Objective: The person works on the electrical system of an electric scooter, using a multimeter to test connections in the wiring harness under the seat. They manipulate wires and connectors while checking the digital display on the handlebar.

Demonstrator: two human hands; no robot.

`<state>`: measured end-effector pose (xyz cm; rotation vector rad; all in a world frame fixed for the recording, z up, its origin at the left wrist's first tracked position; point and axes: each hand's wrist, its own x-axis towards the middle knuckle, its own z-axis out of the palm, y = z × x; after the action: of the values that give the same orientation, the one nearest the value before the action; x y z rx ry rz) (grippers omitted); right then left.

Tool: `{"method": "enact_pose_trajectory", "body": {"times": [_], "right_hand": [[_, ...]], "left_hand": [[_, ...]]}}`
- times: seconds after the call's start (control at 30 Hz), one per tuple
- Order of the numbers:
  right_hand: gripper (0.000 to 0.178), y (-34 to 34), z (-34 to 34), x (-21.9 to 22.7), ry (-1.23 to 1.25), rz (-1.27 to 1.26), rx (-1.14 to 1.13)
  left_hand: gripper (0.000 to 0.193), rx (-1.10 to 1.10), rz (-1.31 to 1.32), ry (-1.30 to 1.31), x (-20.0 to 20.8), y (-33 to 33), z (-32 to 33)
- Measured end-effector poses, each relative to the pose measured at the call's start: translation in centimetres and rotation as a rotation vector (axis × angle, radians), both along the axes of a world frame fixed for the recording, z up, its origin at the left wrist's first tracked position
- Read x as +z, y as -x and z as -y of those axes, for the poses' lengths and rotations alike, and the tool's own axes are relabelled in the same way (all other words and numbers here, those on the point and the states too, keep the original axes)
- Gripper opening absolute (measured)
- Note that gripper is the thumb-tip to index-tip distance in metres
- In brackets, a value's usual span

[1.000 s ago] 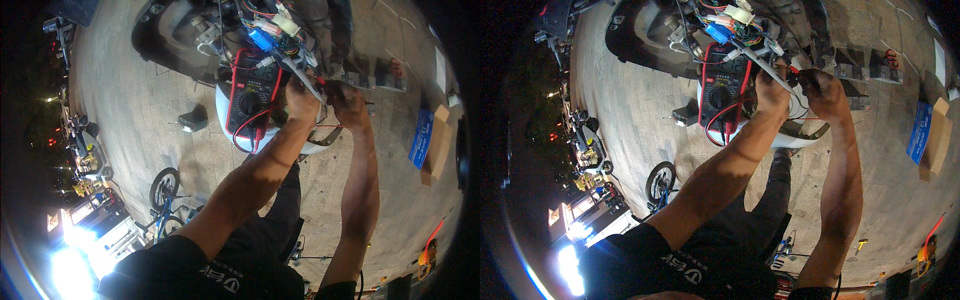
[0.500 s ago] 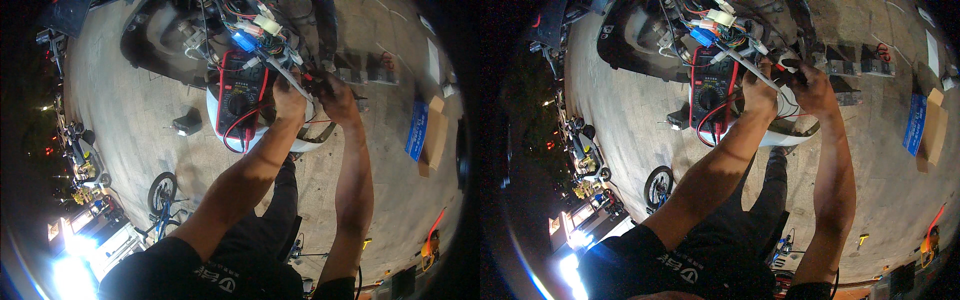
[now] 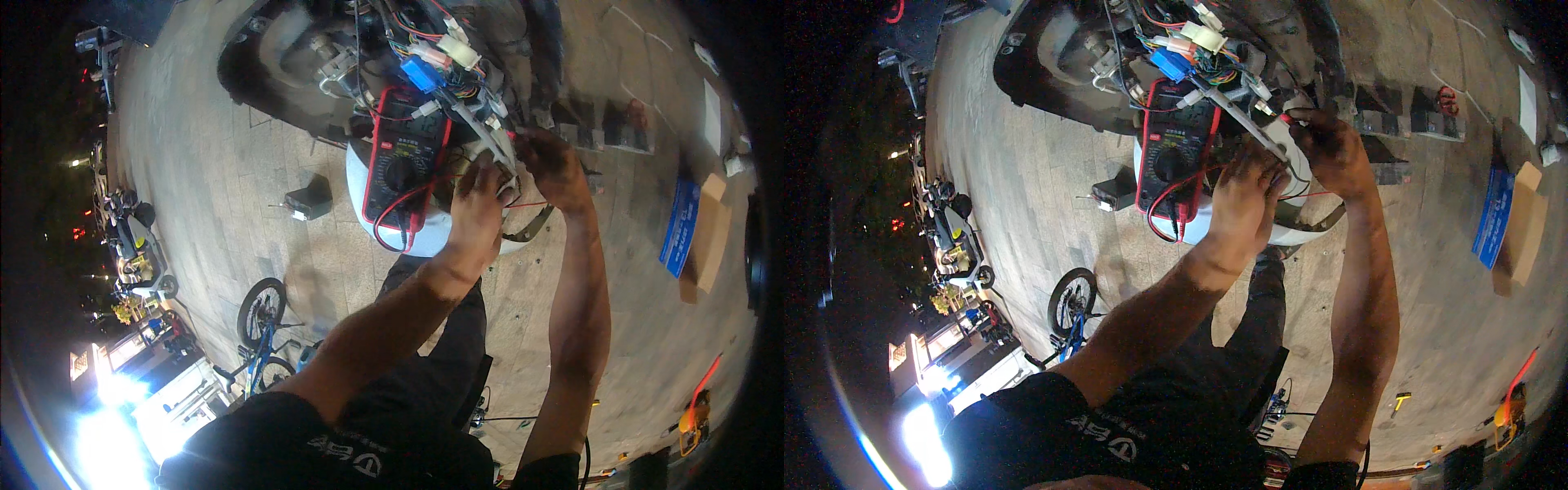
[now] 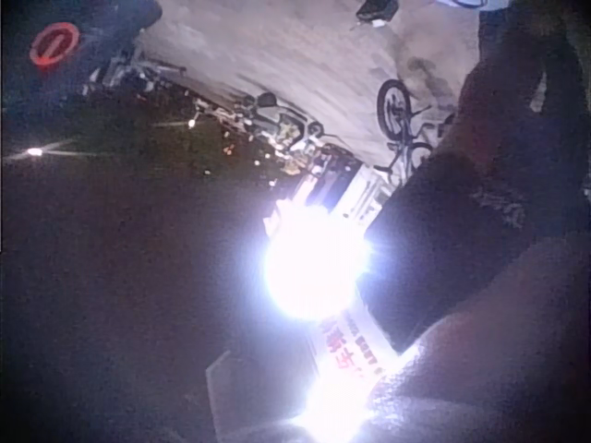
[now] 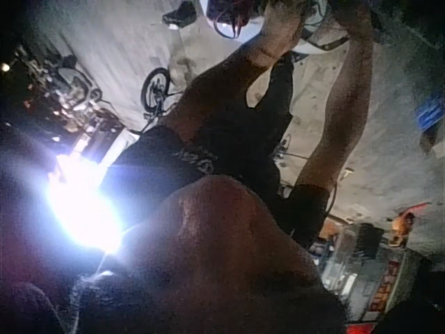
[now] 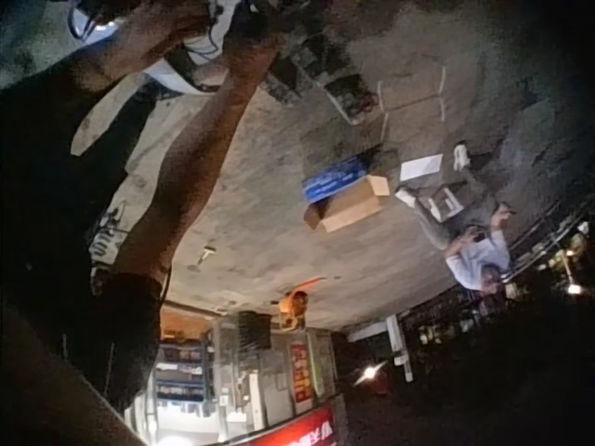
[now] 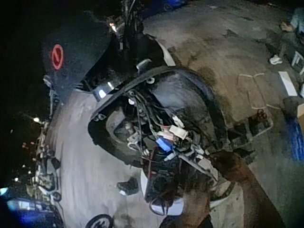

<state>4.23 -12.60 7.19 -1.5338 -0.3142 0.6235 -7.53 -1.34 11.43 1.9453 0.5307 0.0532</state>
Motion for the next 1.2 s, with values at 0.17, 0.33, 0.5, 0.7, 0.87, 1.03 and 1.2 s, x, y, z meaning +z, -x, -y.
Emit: {"method": "enact_pose_trajectory", "body": {"times": [0.17,0.33,0.5,0.7,0.87,1.03,1.2], "right_hand": [[0.024,-0.3,0.3,-0.2,0.109,0.119,0.019],[0.024,-0.4,0.1,-1.2,0.099,0.067,0.011],[0.024,-0.4,0.1,-2.0,0.195,0.003,0.028],[0.026,0.2,-0.3,-1.0,0.176,0.137,-0.042],[0.025,0.4,-0.5,0.6,0.244,0.089,-0.062],[0.023,0.7,-0.7,1.3,0.313,0.158,-0.086],[0.022,0.8,-0.2,0.7,0.231,0.158,-0.096]], "left_hand": [[0.043,0.408,0.142,1.263,7.0,3.8,-1.5],[0.032,0.172,0.157,0.126,8.8,0.6,-8.3],[0.026,0.34,0.261,0.791,8.8,-3.4,-11.4],[0.022,0.292,0.123,0.713,9.0,-5.8,-11.4],[0.022,0.216,0.117,0.788,8.2,-7.0,-12.1],[0.019,0.211,0.094,0.938,8.2,-7.4,-13.1],[0.018,0.211,0.059,0.952,8.0,-7.6,-13.7]]}}
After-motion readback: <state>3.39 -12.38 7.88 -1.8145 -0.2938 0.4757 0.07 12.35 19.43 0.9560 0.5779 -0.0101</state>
